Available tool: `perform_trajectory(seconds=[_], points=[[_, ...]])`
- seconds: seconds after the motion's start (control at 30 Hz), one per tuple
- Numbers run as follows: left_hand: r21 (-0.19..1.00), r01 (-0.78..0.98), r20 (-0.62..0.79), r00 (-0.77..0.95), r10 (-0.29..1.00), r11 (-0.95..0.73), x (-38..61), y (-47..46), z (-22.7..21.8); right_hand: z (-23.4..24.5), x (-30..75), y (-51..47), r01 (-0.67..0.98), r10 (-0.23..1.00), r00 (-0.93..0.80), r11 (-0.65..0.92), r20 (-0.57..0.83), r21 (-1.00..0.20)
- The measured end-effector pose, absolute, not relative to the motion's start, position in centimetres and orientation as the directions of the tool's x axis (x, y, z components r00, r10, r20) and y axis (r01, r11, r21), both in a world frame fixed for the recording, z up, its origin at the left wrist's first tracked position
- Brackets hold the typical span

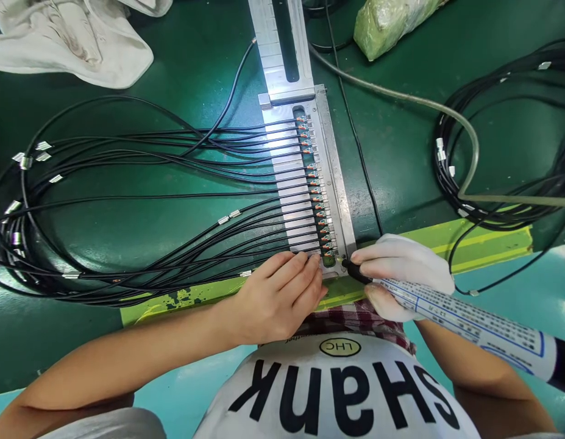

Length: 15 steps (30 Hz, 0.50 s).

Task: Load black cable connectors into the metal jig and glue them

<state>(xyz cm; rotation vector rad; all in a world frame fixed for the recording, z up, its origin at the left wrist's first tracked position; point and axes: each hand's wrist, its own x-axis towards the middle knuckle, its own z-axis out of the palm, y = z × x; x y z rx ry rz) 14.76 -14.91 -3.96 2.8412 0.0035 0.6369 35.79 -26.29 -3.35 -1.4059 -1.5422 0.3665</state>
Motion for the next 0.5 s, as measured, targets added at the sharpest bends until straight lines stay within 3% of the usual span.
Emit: perform_trajectory(seconds=[0.5], points=[[0.210,-0.036,0.411,0.910,0.055,-0.977,14.76,-14.78,-3.90,-3.26,35.80,-26.14,0.576,0.869,0.138,0.321,0.476,-0.752]])
